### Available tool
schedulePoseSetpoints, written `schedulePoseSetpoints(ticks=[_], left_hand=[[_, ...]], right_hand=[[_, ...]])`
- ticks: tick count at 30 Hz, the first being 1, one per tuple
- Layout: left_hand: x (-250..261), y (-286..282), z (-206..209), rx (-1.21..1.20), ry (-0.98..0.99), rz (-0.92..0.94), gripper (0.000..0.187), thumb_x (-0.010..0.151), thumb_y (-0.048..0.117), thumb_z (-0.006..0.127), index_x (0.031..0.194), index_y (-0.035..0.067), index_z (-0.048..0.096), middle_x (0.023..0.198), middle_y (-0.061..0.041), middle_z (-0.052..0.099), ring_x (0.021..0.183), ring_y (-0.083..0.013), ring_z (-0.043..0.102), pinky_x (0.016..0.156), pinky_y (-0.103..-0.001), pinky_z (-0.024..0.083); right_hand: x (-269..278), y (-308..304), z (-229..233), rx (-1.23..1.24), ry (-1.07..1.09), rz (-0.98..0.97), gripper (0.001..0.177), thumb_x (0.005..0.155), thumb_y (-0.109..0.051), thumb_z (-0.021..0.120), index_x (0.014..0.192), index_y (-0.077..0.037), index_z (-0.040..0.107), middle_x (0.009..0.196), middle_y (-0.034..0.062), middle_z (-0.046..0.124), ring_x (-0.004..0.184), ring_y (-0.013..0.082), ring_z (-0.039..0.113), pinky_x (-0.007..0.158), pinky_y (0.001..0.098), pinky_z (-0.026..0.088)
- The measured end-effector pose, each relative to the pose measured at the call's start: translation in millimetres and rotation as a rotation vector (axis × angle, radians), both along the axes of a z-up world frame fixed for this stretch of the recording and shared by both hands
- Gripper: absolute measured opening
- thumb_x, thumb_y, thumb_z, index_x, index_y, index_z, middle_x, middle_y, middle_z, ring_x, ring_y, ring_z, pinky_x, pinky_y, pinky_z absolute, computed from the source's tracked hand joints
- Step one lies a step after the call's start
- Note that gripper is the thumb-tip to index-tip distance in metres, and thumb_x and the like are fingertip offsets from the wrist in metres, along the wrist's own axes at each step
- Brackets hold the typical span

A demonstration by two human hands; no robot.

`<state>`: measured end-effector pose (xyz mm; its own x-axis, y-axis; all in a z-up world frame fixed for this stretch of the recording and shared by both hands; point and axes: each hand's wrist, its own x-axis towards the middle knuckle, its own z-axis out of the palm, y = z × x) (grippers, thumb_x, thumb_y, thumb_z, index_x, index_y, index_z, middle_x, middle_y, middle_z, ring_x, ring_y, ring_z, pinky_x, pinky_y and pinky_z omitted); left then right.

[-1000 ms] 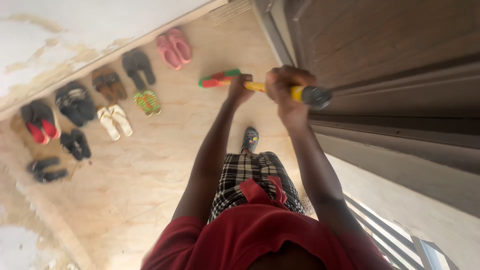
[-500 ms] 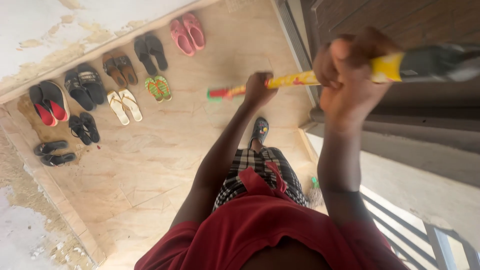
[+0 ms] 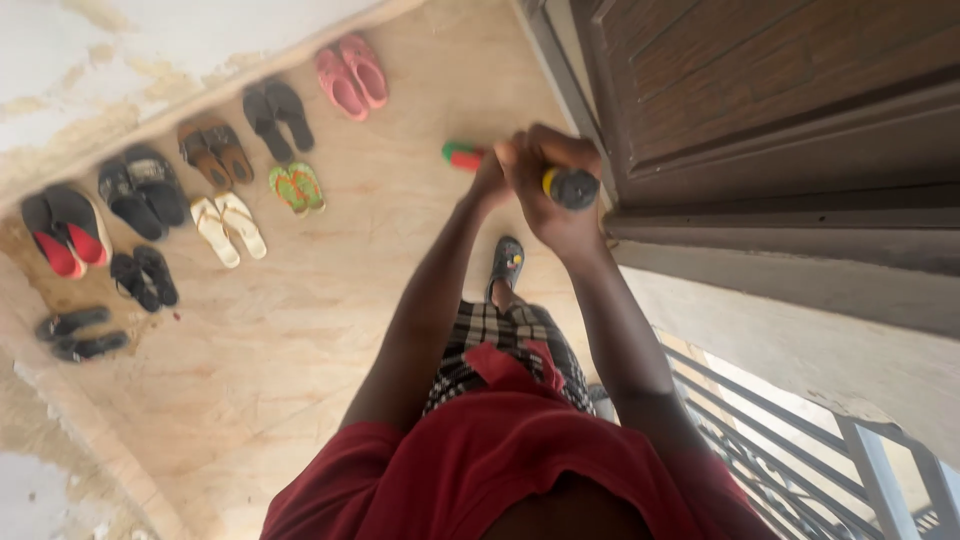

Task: Sweeping a tiled floor with a brush and organizing sandals in an entryway.

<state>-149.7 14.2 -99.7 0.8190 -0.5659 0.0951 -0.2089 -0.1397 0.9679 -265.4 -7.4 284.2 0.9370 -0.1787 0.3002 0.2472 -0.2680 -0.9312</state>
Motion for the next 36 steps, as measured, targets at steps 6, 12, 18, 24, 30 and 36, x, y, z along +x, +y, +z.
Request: schedulePoseSetpoints(ticks=[6,12,18,24,30,36], left_hand=[[-65,46,34,0.118,0.118,0.024,0.033,0.073,0.026,0.086,0.085,0.002,0.068,0.083,-0.011,0.074,0.083,-0.0191,0.073,0.068,-0.037,0.056],[-80,69,110,0.284,0.165,-0.017,0.014,0.087,0.021,0.072,0.082,0.009,0.069,0.07,-0.015,0.068,0.064,-0.0241,0.069,0.061,-0.039,0.05],[-59,55,163,0.141,-0.019,0.084,0.024,0.088,0.014,0.071,0.074,0.003,0.056,0.067,-0.017,0.062,0.061,-0.0283,0.059,0.056,-0.041,0.046],[-10,55,8,-0.308,0.001,0.102,0.029,0.091,0.007,0.069,0.079,0.002,0.044,0.071,-0.014,0.046,0.076,-0.0074,0.048,0.088,-0.039,0.062],[-26,97,79,-0.01,0.125,0.127,0.015,0.081,0.014,0.079,0.081,0.004,0.068,0.071,-0.006,0.071,0.071,-0.0051,0.061,0.063,-0.033,0.051],[-53,125,96,0.02,0.138,0.148,0.005,0.087,0.01,0.071,0.085,0.006,0.073,0.075,-0.005,0.075,0.074,-0.009,0.07,0.064,-0.032,0.053]], right_hand=[[-26,4,8,0.134,-0.039,0.106,0.035,0.105,-0.011,0.065,0.081,-0.004,0.042,0.074,0.0011,0.045,0.065,0.0072,0.039,0.06,0.0245,0.033],[-16,-2,14,0.385,0.016,0.084,0.027,0.108,-0.018,0.067,0.091,-0.004,0.051,0.071,0.0001,0.047,0.056,0.0072,0.042,0.053,0.0264,0.033],[-28,-4,42,0.403,-0.239,0.112,0.038,0.111,-0.021,0.065,0.088,-0.007,0.038,0.067,0.002,0.045,0.048,0.01,0.036,0.045,0.0264,0.026],[-20,17,-5,-0.176,-0.197,0.118,0.018,0.105,-0.008,0.064,0.09,0.001,0.059,0.075,0.0023,0.053,0.066,0.0105,0.049,0.058,0.0276,0.038],[1,17,-3,0.13,0.041,0.219,0.043,0.111,-0.01,0.07,0.078,-0.006,0.042,0.066,-0.0007,0.046,0.061,0.0071,0.039,0.056,0.0266,0.03],[7,36,17,0.234,0.029,0.257,0.044,0.109,-0.013,0.07,0.076,-0.006,0.041,0.068,-0.0017,0.043,0.057,0.0056,0.04,0.053,0.026,0.033]])
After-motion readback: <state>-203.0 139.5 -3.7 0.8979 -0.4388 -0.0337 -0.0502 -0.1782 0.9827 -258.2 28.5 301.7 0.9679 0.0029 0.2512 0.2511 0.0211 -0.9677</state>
